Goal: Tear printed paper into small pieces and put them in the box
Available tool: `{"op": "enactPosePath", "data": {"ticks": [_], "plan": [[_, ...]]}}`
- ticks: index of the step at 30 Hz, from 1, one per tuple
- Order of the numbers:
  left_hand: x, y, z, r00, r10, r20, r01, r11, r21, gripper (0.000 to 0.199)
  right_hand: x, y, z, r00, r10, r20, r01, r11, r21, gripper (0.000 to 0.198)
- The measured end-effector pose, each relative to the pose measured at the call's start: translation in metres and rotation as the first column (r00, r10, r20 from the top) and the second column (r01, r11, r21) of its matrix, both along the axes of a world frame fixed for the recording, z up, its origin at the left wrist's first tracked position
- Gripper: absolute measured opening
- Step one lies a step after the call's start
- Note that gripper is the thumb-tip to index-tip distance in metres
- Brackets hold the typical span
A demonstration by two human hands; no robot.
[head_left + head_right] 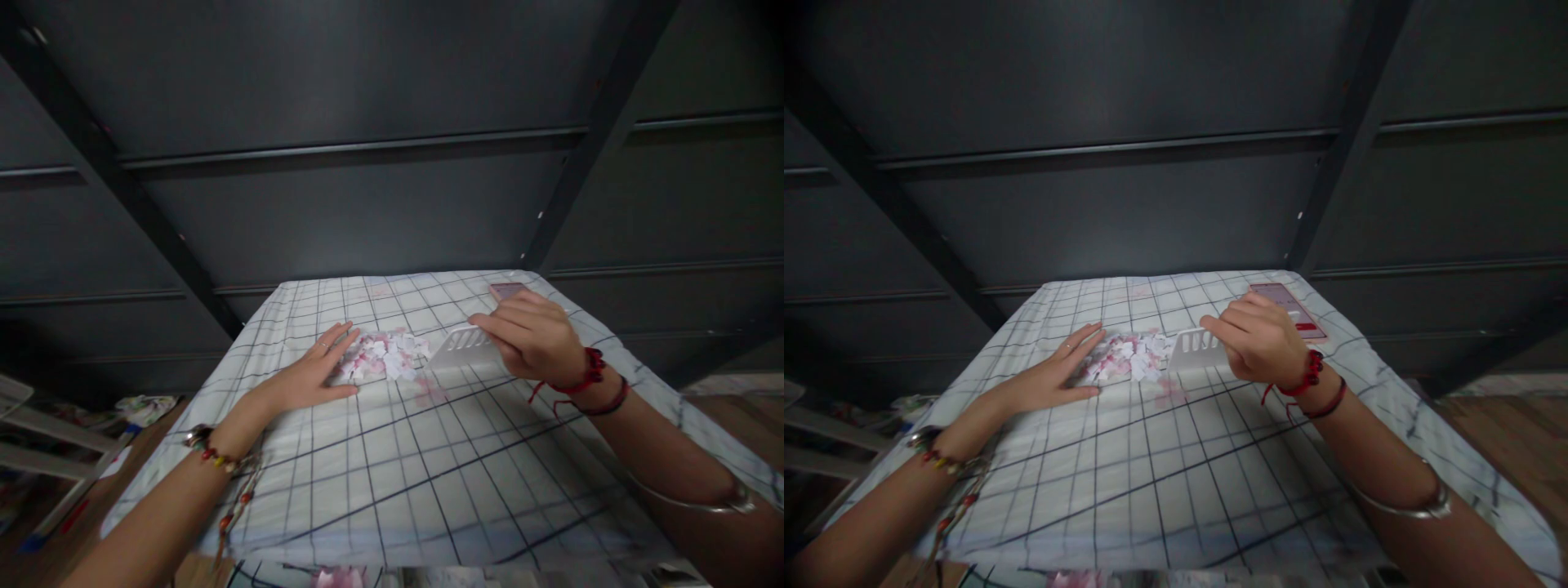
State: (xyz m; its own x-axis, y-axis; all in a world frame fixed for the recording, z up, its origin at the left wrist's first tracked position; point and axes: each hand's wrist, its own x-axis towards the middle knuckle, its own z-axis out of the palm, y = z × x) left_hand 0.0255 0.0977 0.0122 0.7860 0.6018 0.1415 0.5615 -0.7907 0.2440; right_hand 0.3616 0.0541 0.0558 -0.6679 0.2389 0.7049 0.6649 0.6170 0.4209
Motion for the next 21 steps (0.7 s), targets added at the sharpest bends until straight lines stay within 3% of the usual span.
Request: {"op": "enactPosePath", "data": {"ticks": [12, 21], "plan": [[0.000, 0.001, 0.000, 1.000, 0.003, -0.007, -0.003, 1.000, -0.006, 0.080, -0.003, -0.003, 0.001, 0.997, 0.063, -0.050, -0.067, 0.994, -0.082, 0.023], [0.000, 0.000, -0.001, 1.000, -0.002, -0.006, 0.002, 1.000, -0.007, 0.079, -0.010, -0.001, -0.004, 0.998, -0.028, -0.063, 0.029, 0.999, 0.017, 0.028]]}}
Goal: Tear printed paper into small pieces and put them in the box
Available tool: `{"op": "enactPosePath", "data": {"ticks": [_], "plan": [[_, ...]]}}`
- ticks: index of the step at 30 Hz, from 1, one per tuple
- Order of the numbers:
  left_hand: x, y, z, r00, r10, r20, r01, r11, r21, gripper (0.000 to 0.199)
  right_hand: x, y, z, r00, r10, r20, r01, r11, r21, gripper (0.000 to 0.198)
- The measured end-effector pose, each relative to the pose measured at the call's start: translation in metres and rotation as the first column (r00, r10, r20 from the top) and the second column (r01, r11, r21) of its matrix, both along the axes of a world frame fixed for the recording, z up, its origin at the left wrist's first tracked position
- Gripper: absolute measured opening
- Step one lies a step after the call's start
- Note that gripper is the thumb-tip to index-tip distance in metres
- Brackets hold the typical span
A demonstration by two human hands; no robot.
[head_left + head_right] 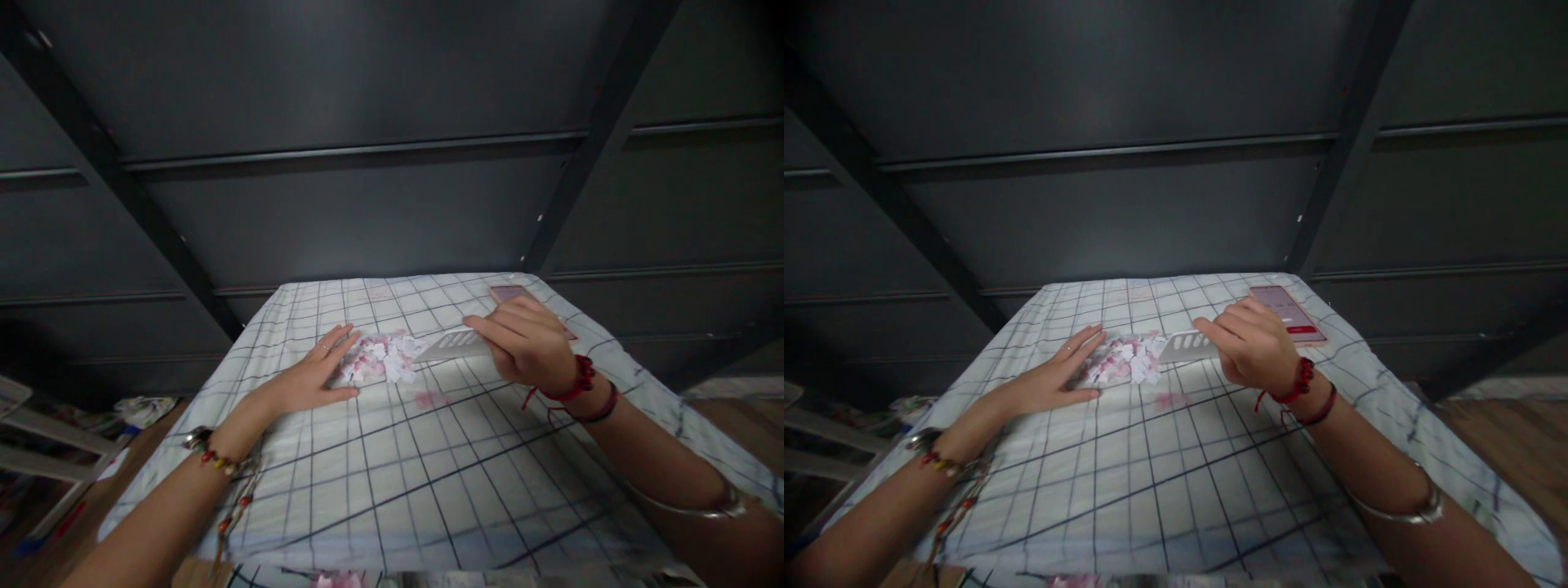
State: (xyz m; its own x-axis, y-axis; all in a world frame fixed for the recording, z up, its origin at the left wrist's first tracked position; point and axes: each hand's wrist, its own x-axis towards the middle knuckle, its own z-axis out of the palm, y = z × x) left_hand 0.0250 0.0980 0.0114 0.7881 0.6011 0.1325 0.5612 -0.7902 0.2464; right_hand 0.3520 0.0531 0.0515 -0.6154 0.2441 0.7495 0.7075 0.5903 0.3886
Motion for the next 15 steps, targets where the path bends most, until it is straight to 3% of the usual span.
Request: {"op": "enactPosePath", "data": {"ticks": [7, 15], "plan": [[-0.0001, 0.0000, 0.0004, 1.000, -0.002, -0.014, 0.002, 1.000, 0.011, 0.080, -0.0052, -0.0008, 0.0012, 0.997, -0.005, 0.081, 0.005, 1.000, 0.000, 0.028], [0.0001, 0.0001, 0.0012, 1.000, 0.000, -0.010, 0.000, 1.000, 0.001, 0.080, 0.0004, -0.0019, 0.0051, 0.999, -0.018, 0.037, 0.016, 0.999, 0.038, 0.026]]}}
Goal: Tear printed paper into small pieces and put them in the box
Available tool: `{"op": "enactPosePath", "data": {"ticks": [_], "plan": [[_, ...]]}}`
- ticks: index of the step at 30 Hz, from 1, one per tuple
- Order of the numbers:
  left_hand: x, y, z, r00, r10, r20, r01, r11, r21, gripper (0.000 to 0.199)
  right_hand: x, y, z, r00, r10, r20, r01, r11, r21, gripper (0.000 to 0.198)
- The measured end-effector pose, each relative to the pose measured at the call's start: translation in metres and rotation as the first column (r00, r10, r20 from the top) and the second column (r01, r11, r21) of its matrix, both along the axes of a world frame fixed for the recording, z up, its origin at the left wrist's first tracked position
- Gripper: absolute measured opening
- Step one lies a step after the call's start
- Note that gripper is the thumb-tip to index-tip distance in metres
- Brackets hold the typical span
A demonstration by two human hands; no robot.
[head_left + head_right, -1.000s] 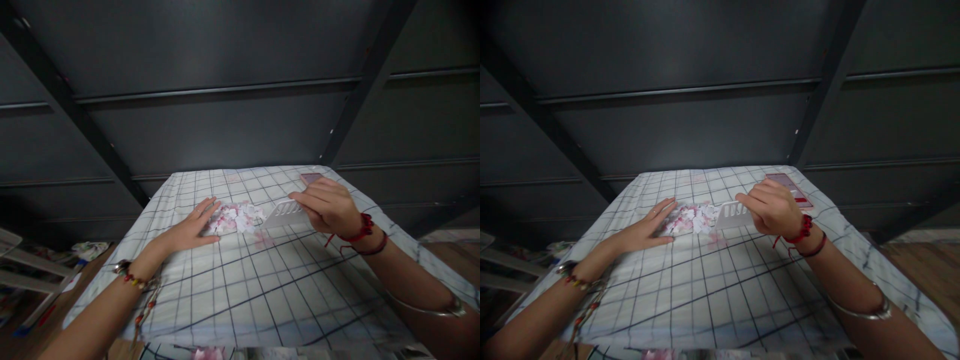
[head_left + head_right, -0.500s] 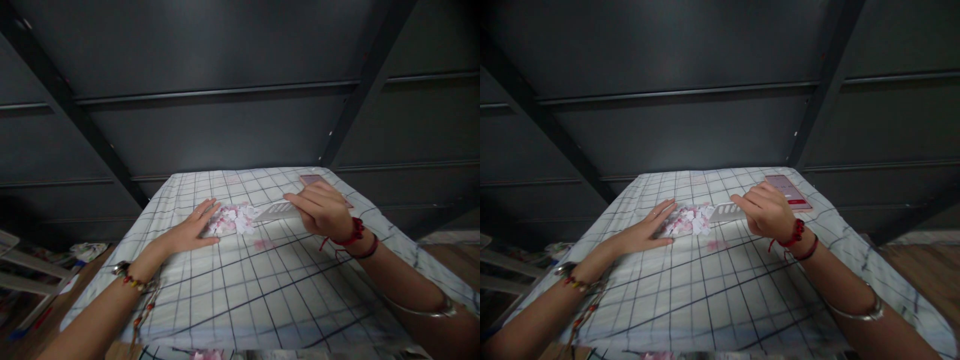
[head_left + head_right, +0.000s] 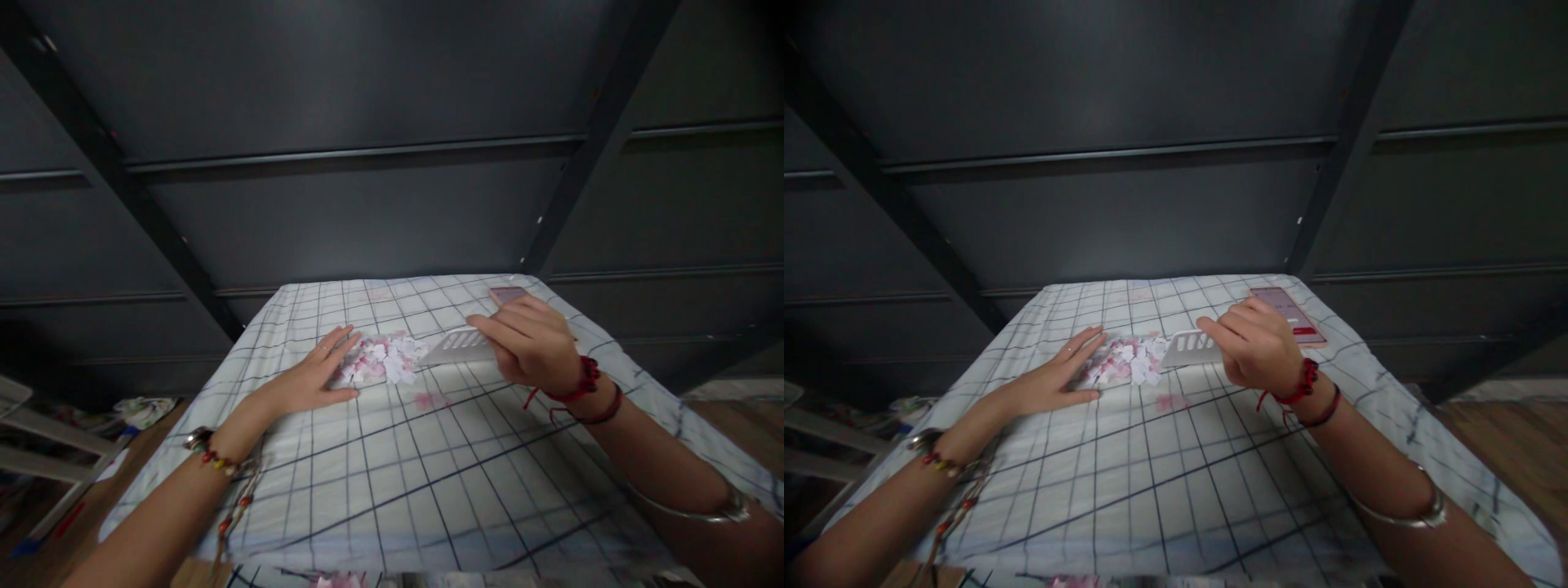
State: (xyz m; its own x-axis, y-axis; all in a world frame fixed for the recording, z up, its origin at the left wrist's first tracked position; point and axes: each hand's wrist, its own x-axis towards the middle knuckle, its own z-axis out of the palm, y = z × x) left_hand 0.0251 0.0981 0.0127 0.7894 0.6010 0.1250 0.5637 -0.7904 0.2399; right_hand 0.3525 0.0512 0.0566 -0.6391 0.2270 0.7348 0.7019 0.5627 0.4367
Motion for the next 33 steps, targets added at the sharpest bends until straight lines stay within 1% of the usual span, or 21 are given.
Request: {"op": "enactPosePath", "data": {"ticks": [2, 7, 11, 14, 18, 23, 29, 33], "plan": [[0.000, 0.000, 0.000, 1.000, 0.002, -0.007, -0.002, 1.000, -0.002, 0.080, -0.003, 0.001, -0.001, 1.000, 0.003, -0.005, -0.003, 1.000, -0.004, 0.027], [0.000, 0.000, -0.002, 1.000, 0.007, -0.020, -0.007, 1.000, 0.002, 0.080, -0.004, 0.001, -0.002, 0.999, 0.010, 0.053, -0.008, 0.999, -0.039, 0.027], [-0.001, 0.000, -0.002, 1.000, 0.007, -0.014, -0.007, 1.000, 0.002, 0.079, 0.005, 0.000, 0.002, 0.997, 0.001, 0.076, 0.001, 1.000, -0.025, 0.026], [-0.002, 0.000, -0.003, 1.000, 0.008, -0.013, -0.008, 1.000, 0.001, 0.079, 0.007, 0.000, 0.004, 0.999, -0.006, 0.046, 0.007, 1.000, -0.010, 0.025], [-0.001, 0.001, -0.003, 1.000, 0.006, -0.024, -0.005, 1.000, 0.009, 0.080, 0.000, 0.000, 0.001, 1.000, -0.014, 0.012, 0.014, 1.000, 0.002, 0.027], [-0.001, 0.001, -0.002, 1.000, 0.006, -0.013, -0.006, 1.000, 0.012, 0.079, -0.008, 0.000, -0.002, 0.998, 0.003, 0.058, -0.001, 0.999, -0.035, 0.028], [-0.002, 0.001, -0.004, 1.000, 0.004, -0.006, -0.004, 1.000, 0.012, 0.079, 0.002, -0.001, 0.004, 0.996, -0.009, 0.088, 0.011, 1.000, -0.017, 0.026], [-0.002, 0.002, -0.004, 1.000, -0.001, 0.001, 0.001, 1.000, 0.016, 0.079, 0.008, -0.001, 0.005, 0.998, -0.001, 0.070, 0.003, 1.000, -0.019, 0.025]]}}
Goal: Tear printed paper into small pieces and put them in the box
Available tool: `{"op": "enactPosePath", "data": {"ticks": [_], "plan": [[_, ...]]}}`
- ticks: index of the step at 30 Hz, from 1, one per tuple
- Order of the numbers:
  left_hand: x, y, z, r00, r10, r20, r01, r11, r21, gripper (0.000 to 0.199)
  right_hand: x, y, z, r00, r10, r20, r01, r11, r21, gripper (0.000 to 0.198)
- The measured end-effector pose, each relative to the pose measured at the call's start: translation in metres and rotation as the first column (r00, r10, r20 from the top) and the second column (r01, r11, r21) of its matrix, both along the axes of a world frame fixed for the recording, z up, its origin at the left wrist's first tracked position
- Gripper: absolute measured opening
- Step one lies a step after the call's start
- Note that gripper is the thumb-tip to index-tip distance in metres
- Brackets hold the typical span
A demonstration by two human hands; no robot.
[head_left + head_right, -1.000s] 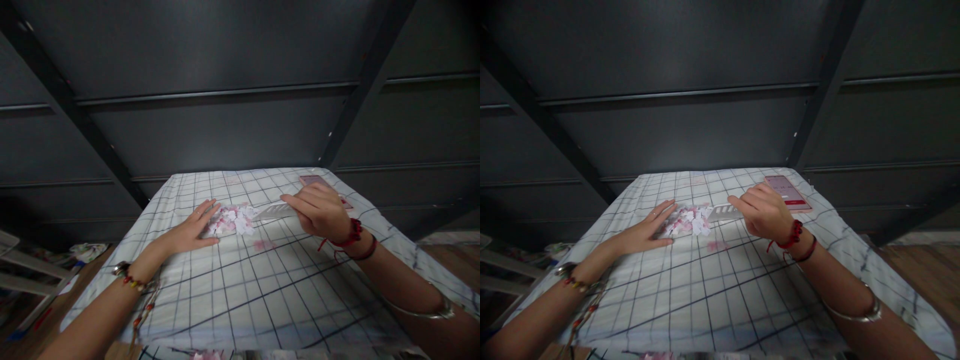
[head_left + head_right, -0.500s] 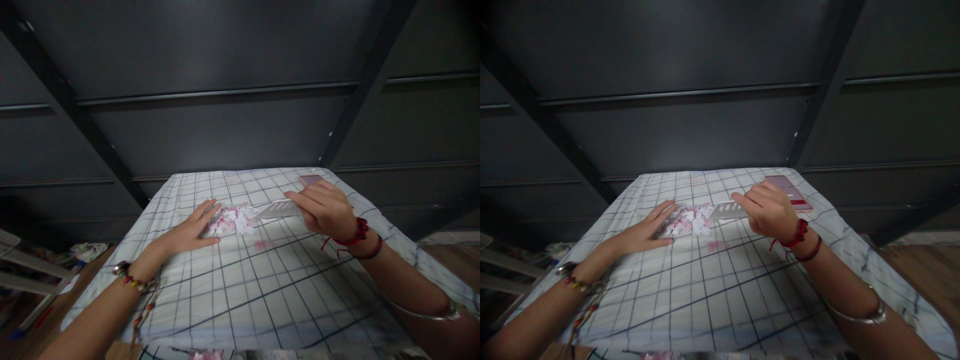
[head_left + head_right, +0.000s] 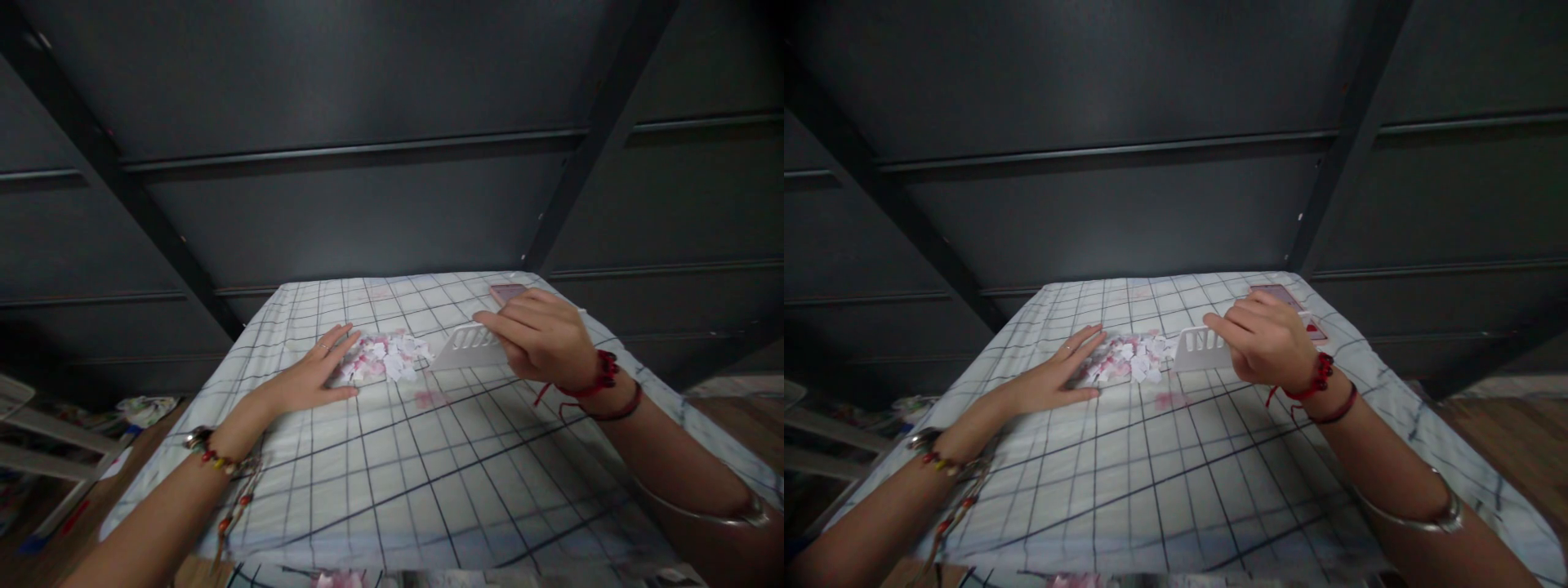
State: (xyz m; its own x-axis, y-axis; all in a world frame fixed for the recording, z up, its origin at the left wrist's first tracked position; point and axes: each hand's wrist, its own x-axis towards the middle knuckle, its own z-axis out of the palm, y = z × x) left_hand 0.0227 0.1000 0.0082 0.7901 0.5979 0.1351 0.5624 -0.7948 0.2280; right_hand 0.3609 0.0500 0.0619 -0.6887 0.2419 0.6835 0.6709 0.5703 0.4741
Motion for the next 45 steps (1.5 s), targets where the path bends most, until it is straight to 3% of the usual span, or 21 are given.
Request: {"op": "enactPosePath", "data": {"ticks": [9, 14, 19, 28, 37, 45], "plan": [[0.001, -0.001, 0.001, 1.000, -0.004, -0.003, 0.004, 1.000, 0.008, 0.079, 0.002, 0.000, -0.003, 0.999, 0.015, -0.033, -0.016, 0.999, -0.042, 0.024], [0.002, -0.002, 0.003, 1.000, -0.001, 0.008, 0.001, 1.000, 0.003, 0.079, -0.003, 0.002, -0.004, 0.999, -0.019, -0.050, 0.019, 1.000, 0.006, 0.026], [0.003, -0.002, 0.004, 1.000, 0.000, 0.007, 0.000, 1.000, -0.005, 0.078, -0.006, 0.002, -0.003, 1.000, -0.018, 0.010, 0.018, 1.000, -0.021, 0.026], [0.003, -0.002, 0.004, 1.000, 0.012, 0.016, -0.011, 1.000, -0.027, 0.078, -0.004, 0.001, -0.003, 0.999, -0.025, -0.021, 0.025, 1.000, -0.004, 0.024], [0.001, -0.001, 0.003, 1.000, -0.005, 0.023, 0.005, 1.000, -0.015, 0.078, 0.001, 0.000, -0.003, 0.999, -0.004, -0.050, 0.000, 0.997, -0.077, 0.022], [0.002, -0.002, 0.004, 1.000, 0.005, 0.005, -0.005, 1.000, -0.022, 0.079, -0.010, 0.005, -0.007, 0.998, -0.044, -0.053, 0.046, 0.999, 0.030, 0.027]]}}
